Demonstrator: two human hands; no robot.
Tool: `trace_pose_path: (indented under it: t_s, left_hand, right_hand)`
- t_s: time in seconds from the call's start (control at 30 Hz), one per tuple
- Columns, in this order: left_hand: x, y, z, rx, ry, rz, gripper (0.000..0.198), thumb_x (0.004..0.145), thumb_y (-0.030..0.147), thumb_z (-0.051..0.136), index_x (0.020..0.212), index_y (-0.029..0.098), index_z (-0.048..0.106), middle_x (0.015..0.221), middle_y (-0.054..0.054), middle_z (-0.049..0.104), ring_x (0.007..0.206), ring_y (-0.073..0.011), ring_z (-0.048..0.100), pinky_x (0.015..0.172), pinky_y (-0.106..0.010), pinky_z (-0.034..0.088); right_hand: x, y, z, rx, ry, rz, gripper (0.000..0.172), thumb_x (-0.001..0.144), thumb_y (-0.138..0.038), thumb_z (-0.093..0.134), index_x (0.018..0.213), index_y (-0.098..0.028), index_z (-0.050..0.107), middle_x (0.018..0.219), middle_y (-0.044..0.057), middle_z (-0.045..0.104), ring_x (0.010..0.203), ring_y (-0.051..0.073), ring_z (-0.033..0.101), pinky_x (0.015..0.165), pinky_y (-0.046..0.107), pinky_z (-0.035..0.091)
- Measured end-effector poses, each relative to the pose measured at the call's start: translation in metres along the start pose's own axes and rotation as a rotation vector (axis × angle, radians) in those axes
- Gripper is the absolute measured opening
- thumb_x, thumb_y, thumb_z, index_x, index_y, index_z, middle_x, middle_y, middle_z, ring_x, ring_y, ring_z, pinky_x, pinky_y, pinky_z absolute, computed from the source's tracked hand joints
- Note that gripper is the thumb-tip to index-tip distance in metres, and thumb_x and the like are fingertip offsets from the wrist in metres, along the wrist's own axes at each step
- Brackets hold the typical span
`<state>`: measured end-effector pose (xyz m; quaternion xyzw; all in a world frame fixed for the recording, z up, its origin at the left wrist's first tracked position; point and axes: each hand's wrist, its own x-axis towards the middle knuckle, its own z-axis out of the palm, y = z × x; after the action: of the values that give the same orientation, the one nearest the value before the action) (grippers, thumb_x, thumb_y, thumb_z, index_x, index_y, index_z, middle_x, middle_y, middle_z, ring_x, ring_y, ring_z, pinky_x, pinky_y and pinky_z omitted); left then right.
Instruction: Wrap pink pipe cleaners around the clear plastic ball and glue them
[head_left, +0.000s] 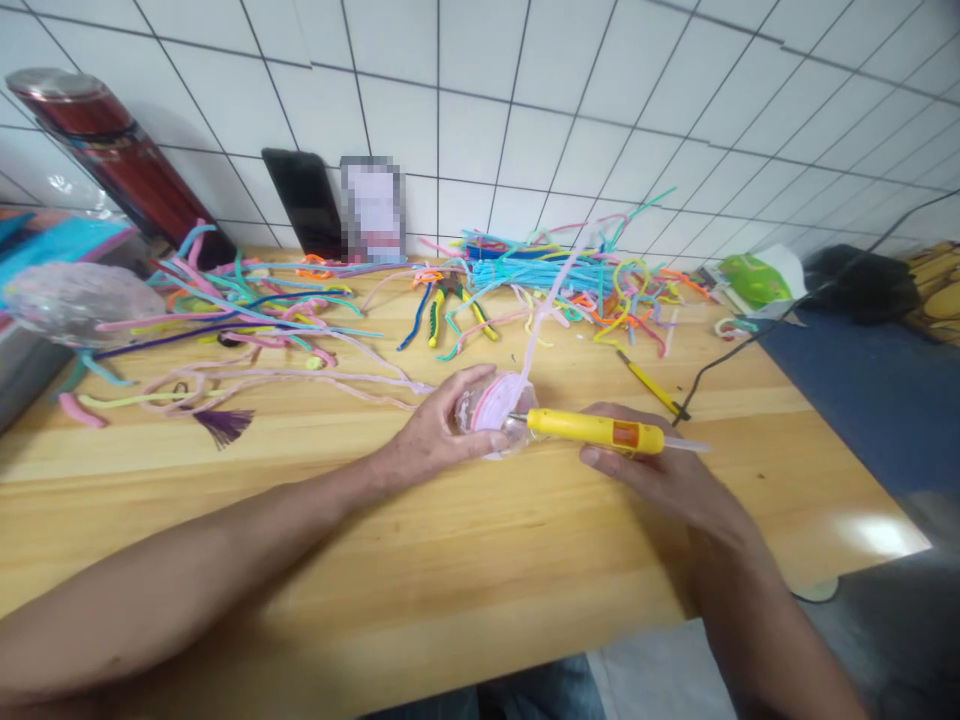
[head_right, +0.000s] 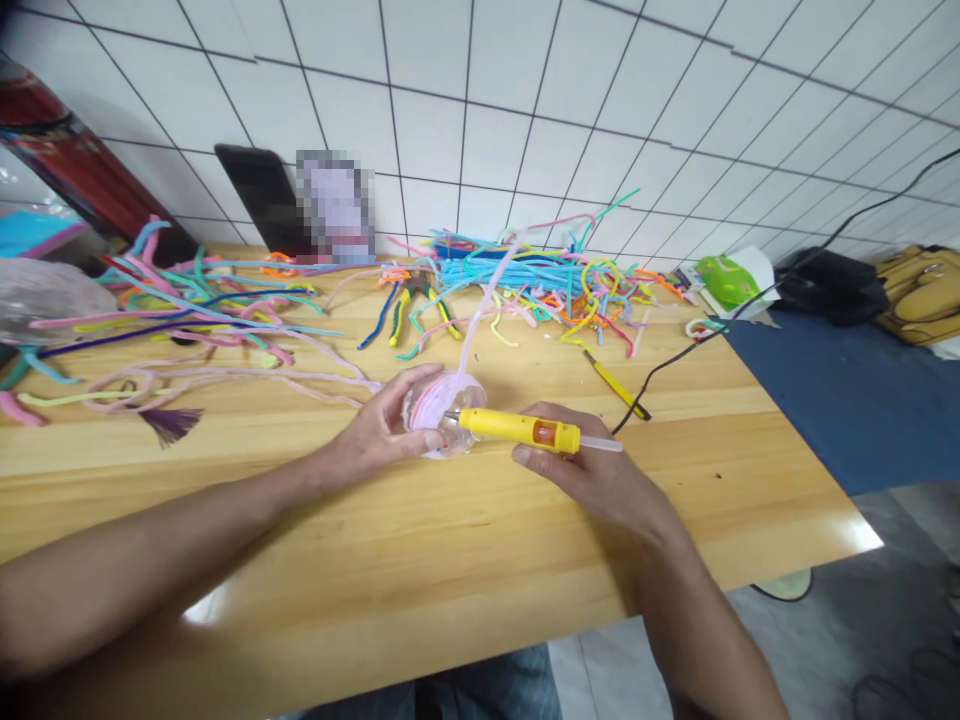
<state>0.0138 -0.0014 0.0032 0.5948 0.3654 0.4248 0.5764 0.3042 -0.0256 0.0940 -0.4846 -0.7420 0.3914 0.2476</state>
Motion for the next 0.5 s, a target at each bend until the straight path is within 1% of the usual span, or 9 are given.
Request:
trace_pose_path:
  t_s: [0.17, 0.37, 0.5]
  left_hand:
    - [-0.0003, 0.0033, 0.0007, 0.016, 0.002, -0.007, 0.094, 0.078, 0.047, 0.093, 0.157, 0.024, 0.049, 0.158, -0.016, 0.06, 0.146, -0.037, 0.061, 0.124, -0.055, 0.05]
    - [0.0005, 0.0055, 0.0014, 0.046, 0.012, 0.001, 0.096, 0.076, 0.049, 0.093, 0.156, 0.02, 0.048, 0.157, -0.018, 0.059, 0.145, -0.0398, 0.06, 0.124, -0.058, 0.048]
    - [0.0011, 0.0031, 0.0009, 0.043, 0.014, 0.01, 0.095, 0.077, 0.049, 0.093, 0.156, 0.021, 0.05, 0.155, -0.017, 0.061, 0.144, -0.0394, 0.061, 0.125, -0.056, 0.048]
  right_hand:
    - [-0.0013, 0.0035, -0.0004, -0.023, 0.005, -0.035, 0.022, 0.098, -0.046, 0.073, 0.089, -0.027, 0.068, 0.075, -0.001, 0.059, 0.064, 0.018, 0.052, 0.058, 0.032, 0.041]
    - [-0.0025, 0.0018, -0.001, -0.037, -0.024, -0.025, 0.028, 0.099, -0.049, 0.072, 0.086, -0.026, 0.065, 0.08, 0.0, 0.061, 0.066, 0.017, 0.052, 0.06, 0.032, 0.043]
    - [-0.0031, 0.0052, 0.0012, -0.041, 0.018, -0.024, 0.031, 0.099, -0.055, 0.07, 0.089, -0.026, 0.065, 0.079, 0.001, 0.061, 0.068, 0.019, 0.054, 0.06, 0.034, 0.044]
